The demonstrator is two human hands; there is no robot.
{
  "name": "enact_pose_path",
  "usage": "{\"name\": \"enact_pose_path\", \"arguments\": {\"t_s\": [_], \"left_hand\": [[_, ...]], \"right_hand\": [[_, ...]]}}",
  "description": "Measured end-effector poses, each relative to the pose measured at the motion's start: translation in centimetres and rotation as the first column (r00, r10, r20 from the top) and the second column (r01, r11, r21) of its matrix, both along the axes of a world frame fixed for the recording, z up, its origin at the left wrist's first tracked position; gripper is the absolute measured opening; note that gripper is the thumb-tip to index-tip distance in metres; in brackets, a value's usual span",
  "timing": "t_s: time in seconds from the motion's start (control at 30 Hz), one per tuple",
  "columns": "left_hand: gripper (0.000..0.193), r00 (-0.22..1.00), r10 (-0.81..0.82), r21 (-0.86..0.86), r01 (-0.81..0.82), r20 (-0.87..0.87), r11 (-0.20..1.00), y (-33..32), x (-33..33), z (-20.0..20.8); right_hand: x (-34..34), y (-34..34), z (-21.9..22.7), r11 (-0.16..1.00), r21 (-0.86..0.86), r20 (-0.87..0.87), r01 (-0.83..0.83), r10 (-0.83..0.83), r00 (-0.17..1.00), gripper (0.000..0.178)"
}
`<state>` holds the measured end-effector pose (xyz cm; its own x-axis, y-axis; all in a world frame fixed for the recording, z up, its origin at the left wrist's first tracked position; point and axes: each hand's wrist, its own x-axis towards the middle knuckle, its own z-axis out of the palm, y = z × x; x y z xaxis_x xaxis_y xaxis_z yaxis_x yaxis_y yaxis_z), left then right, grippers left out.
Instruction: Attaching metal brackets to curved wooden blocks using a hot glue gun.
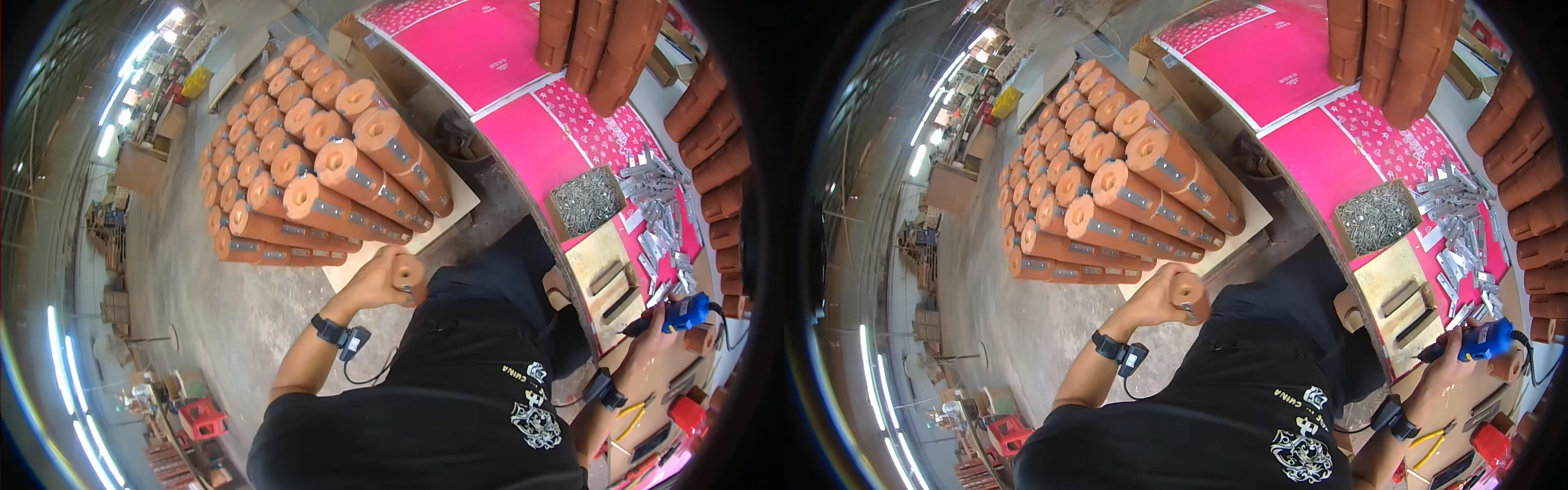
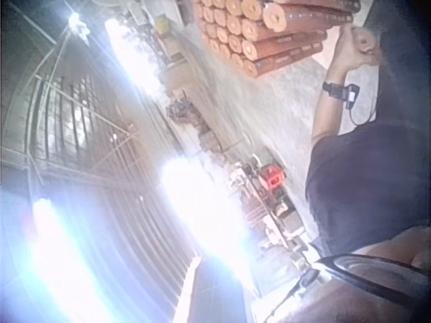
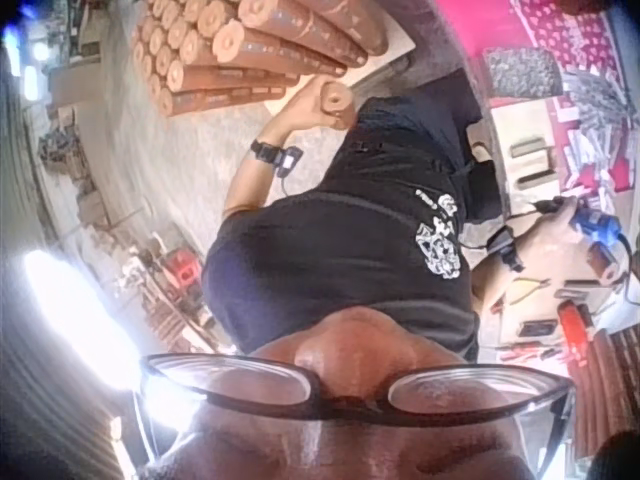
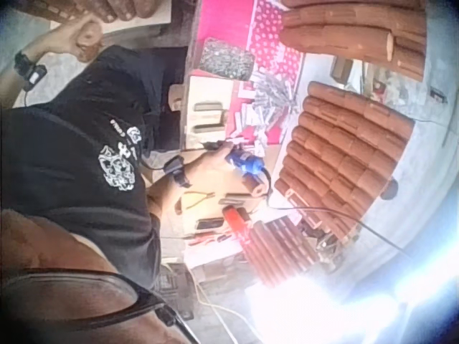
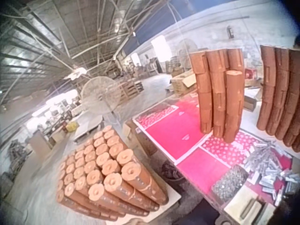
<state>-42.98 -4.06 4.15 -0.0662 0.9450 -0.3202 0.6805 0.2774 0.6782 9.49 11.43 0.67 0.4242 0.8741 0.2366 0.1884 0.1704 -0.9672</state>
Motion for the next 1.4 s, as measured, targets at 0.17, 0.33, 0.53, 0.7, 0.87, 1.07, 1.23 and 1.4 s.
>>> {"name": "enact_pose_path", "arguments": {"t_s": [0.17, 0.33, 0.53, 0.7, 0.87, 1.07, 1.23, 1.4], "left_hand": [[0.088, 0.854, 0.496, -0.084, -0.512, -0.155, 0.855, -8.4, -2.9, -11.7], [0.093, 0.545, 0.820, 0.174, -0.802, -0.177, 0.571, -7.8, -4.6, -17.4], [0.088, 0.509, 0.859, 0.261, -0.823, -0.057, 0.505, -3.9, -5.5, -23.7], [0.088, 0.451, 0.877, 0.283, -0.874, 0.169, 0.395, -3.2, -6.6, -27.0], [0.063, 0.502, 0.854, 0.208, -0.828, -0.136, 0.520, -6.9, -6.1, -26.8], [0.040, 0.977, -0.195, -0.403, 0.214, 0.088, 0.890, 1.4, -1.0, -6.8], [0.033, 0.923, -0.376, 0.434, 0.308, 0.078, 0.847, 17.1, 9.2, 8.0], [0.055, 0.954, -0.163, 0.863, 0.298, -0.252, 0.408, 35.4, 16.6, 16.0]], "right_hand": [[-0.7, -0.2, 0.0, 0.999, 0.001, 0.030, -0.033, 0.033, 0.999, 0.031], [-1.5, -0.6, 0.2, 0.999, 0.004, 0.042, -0.039, 0.038, 0.998, 0.032], [-0.8, -0.4, 0.0, 0.998, 0.064, 0.005, 0.007, -0.007, 1.000, 0.029], [-0.1, -0.2, -0.1, 0.993, 0.108, -0.101, 0.056, -0.045, 0.994, 0.029], [0.4, -0.6, -0.2, 0.982, 0.149, -0.187, 0.112, -0.084, 0.979, 0.028], [-2.3, -1.4, 1.1, 0.977, 0.152, -0.145, 0.151, -0.129, 0.981, 0.026], [-2.5, -2.1, 1.5, 0.980, 0.149, -0.185, 0.134, -0.106, 0.977, 0.026], [-3.5, -3.2, 1.4, 0.983, 0.114, -0.211, 0.146, -0.119, 0.970, 0.027]]}}
